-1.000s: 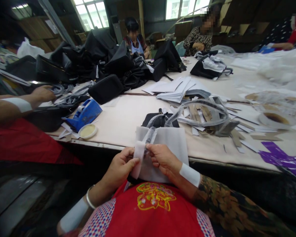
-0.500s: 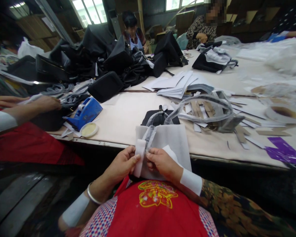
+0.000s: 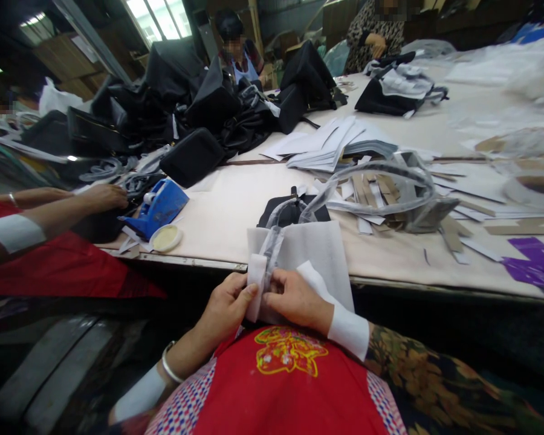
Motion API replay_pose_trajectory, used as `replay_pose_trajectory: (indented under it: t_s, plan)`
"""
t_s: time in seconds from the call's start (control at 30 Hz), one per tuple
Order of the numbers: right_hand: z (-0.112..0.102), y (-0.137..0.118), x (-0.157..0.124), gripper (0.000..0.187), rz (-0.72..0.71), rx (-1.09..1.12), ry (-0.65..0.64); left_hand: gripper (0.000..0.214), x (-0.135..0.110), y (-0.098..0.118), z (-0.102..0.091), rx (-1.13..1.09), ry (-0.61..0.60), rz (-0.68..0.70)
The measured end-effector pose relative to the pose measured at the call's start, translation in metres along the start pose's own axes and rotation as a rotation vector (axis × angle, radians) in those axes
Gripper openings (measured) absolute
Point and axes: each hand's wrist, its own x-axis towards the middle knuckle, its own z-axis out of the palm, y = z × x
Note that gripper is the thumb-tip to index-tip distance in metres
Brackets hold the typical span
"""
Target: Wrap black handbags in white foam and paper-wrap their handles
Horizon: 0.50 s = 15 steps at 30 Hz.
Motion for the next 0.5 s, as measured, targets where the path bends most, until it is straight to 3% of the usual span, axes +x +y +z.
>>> replay_pose_trajectory:
  t_s: [0.1,0.33,0.5]
  plan:
    - [0.002,0.004,0.001,0.008,0.005,-0.152,0.023,0.027,-0.009,-0.008,0.002,0.078,0.051,-0.011]
    - [0.008,0.011,0.003,0.005,-0.041,-0.308,0.021,0.025,-0.032,-0.028,0.006,0.017,-0.032,-0.008]
    - [0.007,0.011,0.003,0.006,-0.229,-0.528,0.030,0.017,-0.035,-0.035,0.014,0.057,0.056,0.028]
